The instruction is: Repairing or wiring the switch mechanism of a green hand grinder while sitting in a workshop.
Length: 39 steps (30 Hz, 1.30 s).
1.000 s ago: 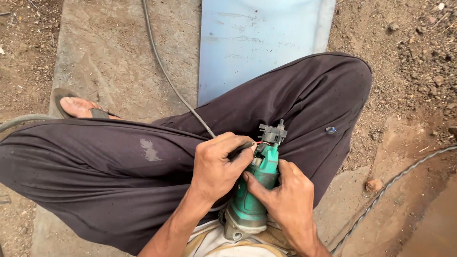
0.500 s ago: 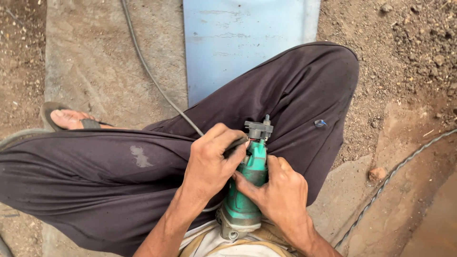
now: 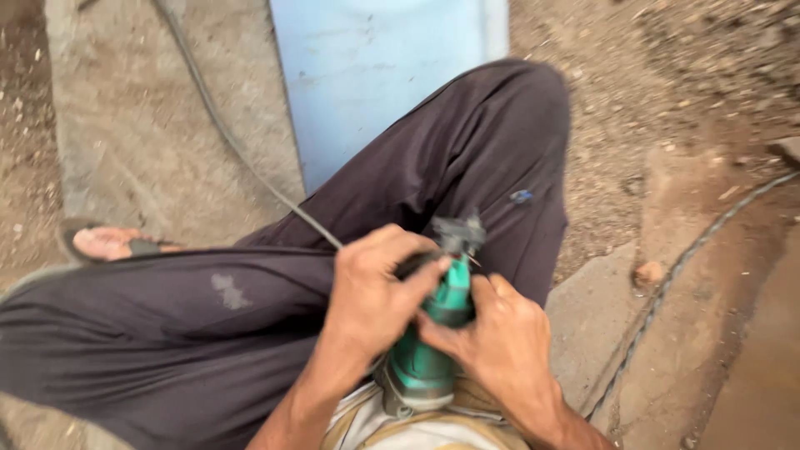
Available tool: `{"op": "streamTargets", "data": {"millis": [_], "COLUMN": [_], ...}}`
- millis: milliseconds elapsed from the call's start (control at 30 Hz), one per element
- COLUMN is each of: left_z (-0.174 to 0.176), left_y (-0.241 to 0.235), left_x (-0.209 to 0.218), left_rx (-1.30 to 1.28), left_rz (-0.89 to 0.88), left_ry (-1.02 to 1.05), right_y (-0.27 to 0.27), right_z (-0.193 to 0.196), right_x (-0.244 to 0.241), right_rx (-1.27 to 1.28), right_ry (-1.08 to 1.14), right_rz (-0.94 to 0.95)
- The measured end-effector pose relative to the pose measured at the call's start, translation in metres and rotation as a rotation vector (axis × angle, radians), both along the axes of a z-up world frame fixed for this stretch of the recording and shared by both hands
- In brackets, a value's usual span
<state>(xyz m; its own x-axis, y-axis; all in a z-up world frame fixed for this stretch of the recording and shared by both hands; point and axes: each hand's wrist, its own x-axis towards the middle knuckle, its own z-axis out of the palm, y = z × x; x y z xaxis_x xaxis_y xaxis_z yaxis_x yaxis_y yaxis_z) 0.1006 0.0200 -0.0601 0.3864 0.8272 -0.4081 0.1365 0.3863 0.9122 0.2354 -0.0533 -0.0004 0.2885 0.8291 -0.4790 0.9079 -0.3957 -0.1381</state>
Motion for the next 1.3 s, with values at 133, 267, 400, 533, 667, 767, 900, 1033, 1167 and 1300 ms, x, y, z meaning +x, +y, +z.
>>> {"op": "streamTargets", "data": {"millis": [133, 267, 400, 533, 667, 767, 900, 1033, 1167, 1300], "left_z": [0.009, 0.010, 0.018, 0.015, 0.017, 0.017, 0.024, 0.031, 0.036, 0.034], "left_y": [0.000, 0.013, 0.024, 0.023, 0.025, 0.024, 0.008, -0.004, 0.002, 0.000], "left_x": [0.027, 0.038, 0.030, 0.031, 0.034, 0.035, 0.027, 0.024, 0.029, 0.032], "left_rx": [0.146, -0.100, -0.240, -0.193, -0.201, -0.237, 0.069, 0.312, 0.411, 0.495], "left_rz": [-0.085, -0.183, -0.265, -0.287, -0.305, -0.341, -0.335, -0.333, -0.210, -0.195], "left_ry": [-0.016, 0.103, 0.195, 0.189, 0.175, 0.193, 0.191, 0.339, 0.268, 0.195], "right_y": [-0.026, -0.041, -0.055, -0.049, -0.036, -0.031, -0.036, -0.048, -0.054, -0.045], "right_z": [0.005, 0.005, 0.000, -0.013, -0.017, -0.015, -0.017, -0.021, -0.023, -0.019], "right_x": [0.018, 0.028, 0.050, 0.056, 0.055, 0.054, 0.056, 0.063, 0.070, 0.070], "right_rx": [0.001, 0.030, 0.218, 0.285, 0.256, 0.299, 0.367, 0.422, 0.419, 0.422], "right_ry": [-0.107, -0.005, 0.115, 0.310, 0.346, 0.387, 0.381, 0.409, 0.434, 0.502], "right_rz": [-0.052, -0.156, -0.364, -0.600, -0.546, -0.461, -0.408, -0.396, -0.415, -0.357]}}
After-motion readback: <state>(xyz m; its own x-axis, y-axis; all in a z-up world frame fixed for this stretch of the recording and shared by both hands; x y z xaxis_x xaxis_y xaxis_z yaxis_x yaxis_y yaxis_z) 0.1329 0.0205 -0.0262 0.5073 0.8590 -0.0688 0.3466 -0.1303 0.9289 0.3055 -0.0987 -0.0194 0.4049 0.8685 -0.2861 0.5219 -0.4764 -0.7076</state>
